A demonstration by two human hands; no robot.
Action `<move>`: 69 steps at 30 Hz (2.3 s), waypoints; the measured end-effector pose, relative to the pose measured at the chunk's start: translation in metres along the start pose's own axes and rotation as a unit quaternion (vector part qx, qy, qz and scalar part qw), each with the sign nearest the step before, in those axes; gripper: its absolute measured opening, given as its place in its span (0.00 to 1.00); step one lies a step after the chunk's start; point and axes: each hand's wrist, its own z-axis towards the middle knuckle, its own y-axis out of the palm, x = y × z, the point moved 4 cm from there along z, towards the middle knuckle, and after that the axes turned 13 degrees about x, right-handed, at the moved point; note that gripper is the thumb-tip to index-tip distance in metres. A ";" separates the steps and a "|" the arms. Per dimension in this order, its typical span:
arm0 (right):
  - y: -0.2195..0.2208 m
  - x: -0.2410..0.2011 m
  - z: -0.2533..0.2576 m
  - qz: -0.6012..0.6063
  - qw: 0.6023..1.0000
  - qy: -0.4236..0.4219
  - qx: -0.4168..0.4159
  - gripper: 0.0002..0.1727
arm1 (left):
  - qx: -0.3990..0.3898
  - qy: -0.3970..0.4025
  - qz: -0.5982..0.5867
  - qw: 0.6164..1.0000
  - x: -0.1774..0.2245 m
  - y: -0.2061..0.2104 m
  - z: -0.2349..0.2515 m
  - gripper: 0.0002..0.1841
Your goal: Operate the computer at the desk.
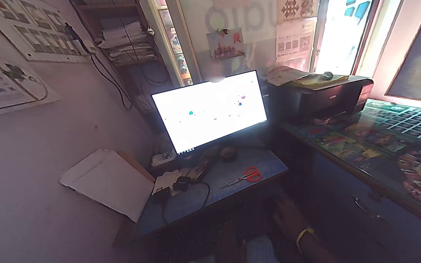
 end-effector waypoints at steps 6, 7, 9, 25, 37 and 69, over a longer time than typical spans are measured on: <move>0.000 0.000 0.000 -0.001 1.000 -0.002 0.011 0.32 | 0.007 0.002 0.000 1.000 0.000 -0.001 0.001 0.31; 0.000 0.000 0.000 0.000 1.000 -0.002 0.010 0.32 | 0.010 0.004 0.001 1.000 0.000 -0.001 0.001 0.31; 0.001 0.000 0.000 -0.001 1.000 -0.001 0.008 0.32 | 0.012 0.007 -0.001 1.000 0.000 0.000 0.001 0.31; 0.004 0.002 0.000 0.013 1.000 -0.011 0.022 0.32 | 0.015 0.028 -0.015 0.999 0.000 -0.001 0.000 0.31; 0.005 0.002 0.000 0.026 1.000 -0.011 0.005 0.32 | -0.010 0.019 -0.002 1.000 0.003 -0.003 0.000 0.33; 0.002 0.000 -0.001 0.040 0.999 -0.007 0.018 0.30 | 0.009 0.036 -0.026 0.999 0.003 -0.005 0.000 0.25</move>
